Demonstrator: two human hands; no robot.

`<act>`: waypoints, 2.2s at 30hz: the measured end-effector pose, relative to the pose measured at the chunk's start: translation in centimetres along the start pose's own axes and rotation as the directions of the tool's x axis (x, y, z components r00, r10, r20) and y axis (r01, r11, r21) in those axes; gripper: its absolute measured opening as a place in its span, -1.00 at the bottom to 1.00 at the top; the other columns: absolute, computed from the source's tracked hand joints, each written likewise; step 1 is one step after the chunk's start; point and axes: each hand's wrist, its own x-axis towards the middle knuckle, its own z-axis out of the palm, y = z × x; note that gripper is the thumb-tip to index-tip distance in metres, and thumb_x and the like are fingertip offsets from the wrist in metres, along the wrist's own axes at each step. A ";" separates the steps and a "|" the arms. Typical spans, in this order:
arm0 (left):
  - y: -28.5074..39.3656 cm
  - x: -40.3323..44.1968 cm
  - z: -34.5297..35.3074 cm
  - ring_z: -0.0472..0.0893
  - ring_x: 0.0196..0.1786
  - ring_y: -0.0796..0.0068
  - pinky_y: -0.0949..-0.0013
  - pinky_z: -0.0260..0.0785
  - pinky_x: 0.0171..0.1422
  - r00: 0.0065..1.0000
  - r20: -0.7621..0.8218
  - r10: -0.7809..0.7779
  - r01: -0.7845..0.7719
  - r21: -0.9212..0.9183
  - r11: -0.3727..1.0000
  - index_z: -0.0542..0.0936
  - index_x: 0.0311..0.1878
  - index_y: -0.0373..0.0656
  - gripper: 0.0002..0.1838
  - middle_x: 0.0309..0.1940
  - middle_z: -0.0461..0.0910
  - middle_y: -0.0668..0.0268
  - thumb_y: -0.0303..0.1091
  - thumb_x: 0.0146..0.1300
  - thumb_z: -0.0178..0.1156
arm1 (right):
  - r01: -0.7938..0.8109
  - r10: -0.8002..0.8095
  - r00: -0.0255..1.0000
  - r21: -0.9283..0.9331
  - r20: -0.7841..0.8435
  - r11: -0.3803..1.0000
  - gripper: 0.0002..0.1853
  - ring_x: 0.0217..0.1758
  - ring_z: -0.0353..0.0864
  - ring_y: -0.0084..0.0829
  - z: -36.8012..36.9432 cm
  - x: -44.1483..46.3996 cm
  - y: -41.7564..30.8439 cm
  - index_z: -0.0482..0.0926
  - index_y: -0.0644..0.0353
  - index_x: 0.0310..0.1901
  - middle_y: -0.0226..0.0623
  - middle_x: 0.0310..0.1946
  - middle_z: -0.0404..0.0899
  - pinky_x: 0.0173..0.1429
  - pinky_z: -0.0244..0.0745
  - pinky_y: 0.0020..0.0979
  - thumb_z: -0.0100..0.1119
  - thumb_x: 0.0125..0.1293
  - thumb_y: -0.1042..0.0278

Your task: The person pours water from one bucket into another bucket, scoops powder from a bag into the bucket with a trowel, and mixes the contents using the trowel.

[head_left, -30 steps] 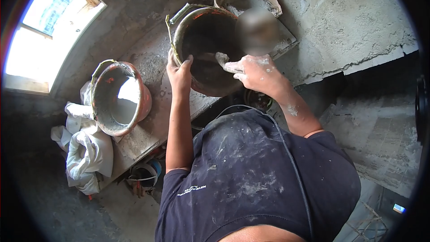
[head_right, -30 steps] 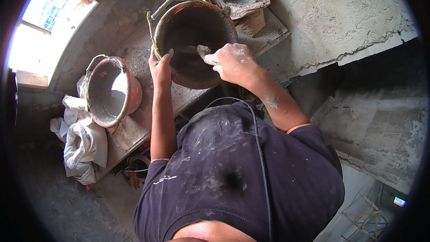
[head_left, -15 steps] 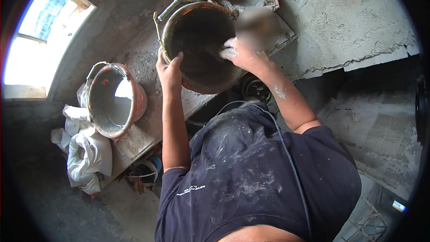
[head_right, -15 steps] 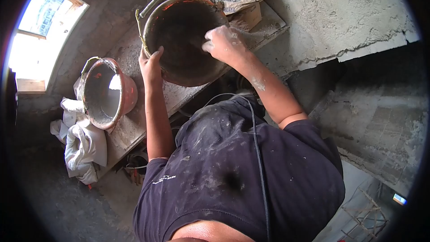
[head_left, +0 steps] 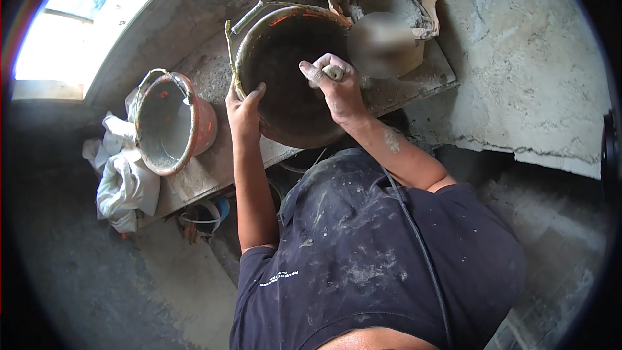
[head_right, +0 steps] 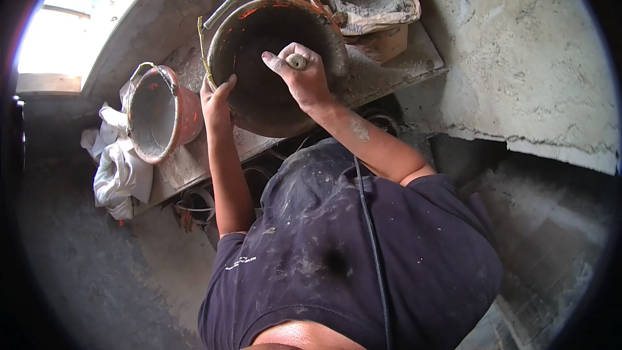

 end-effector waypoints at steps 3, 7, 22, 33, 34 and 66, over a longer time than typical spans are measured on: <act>-0.1 -0.4 0.8 0.58 0.22 0.37 0.31 0.35 0.40 0.999 -0.019 0.041 -0.042 -0.009 0.999 0.45 0.35 -0.39 -0.42 0.18 0.61 0.16 -0.56 0.22 0.21 | -0.024 0.005 0.995 0.181 0.104 0.983 -0.67 -0.52 0.27 -0.77 -0.5 0.8 0.3 0.49 0.09 -0.54 -0.60 -0.61 0.40 -0.42 0.16 -0.55 0.32 0.38 0.28; -0.1 -1.2 2.0 0.56 0.23 0.39 0.33 0.34 0.40 0.995 -0.083 0.048 -0.048 0.000 0.999 0.43 0.38 -0.37 -0.39 0.20 0.59 0.18 -0.55 0.21 0.23 | -0.015 -0.038 0.990 0.377 0.133 0.926 -0.69 -0.55 0.27 -0.62 -2.4 2.4 -1.6 0.41 0.13 -0.59 -0.42 -0.61 0.40 -0.39 0.19 -0.52 0.06 0.36 0.40; -0.4 -2.0 4.3 0.57 0.22 0.41 0.33 0.34 0.40 0.967 -0.249 0.052 -0.058 -0.014 0.998 0.44 0.37 -0.36 -0.39 0.18 0.61 0.19 -0.59 0.20 0.24 | 0.328 -0.328 0.439 0.190 0.836 0.925 -0.77 -0.52 0.37 -0.35 -5.5 6.2 -0.9 0.40 0.25 -0.59 -0.31 -0.63 0.37 -0.31 0.28 -0.26 0.23 -0.01 0.32; -0.1 -2.5 4.8 0.55 0.26 0.41 0.32 0.31 0.43 0.967 -0.251 0.034 -0.034 0.002 0.999 0.43 0.39 -0.35 -0.37 0.21 0.60 0.19 -0.58 0.19 0.25 | 0.155 -0.307 0.691 0.281 0.654 0.947 -0.78 -0.56 0.45 -0.43 -9.0 6.4 -2.0 0.37 0.16 -0.63 -0.37 -0.69 0.44 0.15 0.39 -0.21 0.11 0.04 0.29; 0.0 -2.5 5.0 0.55 0.27 0.41 0.32 0.30 0.44 0.970 -0.243 0.030 -0.032 -0.005 0.999 0.43 0.39 -0.34 -0.36 0.22 0.59 0.19 -0.59 0.19 0.25 | 0.163 -0.320 0.720 0.298 0.616 0.941 -0.78 -0.56 0.46 -0.43 -8.8 6.7 -2.4 0.34 0.16 -0.64 -0.36 -0.69 0.44 0.17 0.38 -0.22 0.08 0.05 0.31; -1.1 -1.1 6.0 0.50 0.30 0.43 0.34 0.26 0.46 0.972 -0.221 0.075 -0.071 0.028 0.997 0.40 0.41 -0.31 -0.35 0.24 0.55 0.22 -0.55 0.21 0.26 | 0.387 -0.391 0.680 0.150 0.620 0.910 -0.70 -0.54 0.51 -0.33 -8.0 6.5 0.4 0.40 0.23 -0.62 -0.30 -0.65 0.47 -0.10 0.53 -0.19 0.15 0.11 0.22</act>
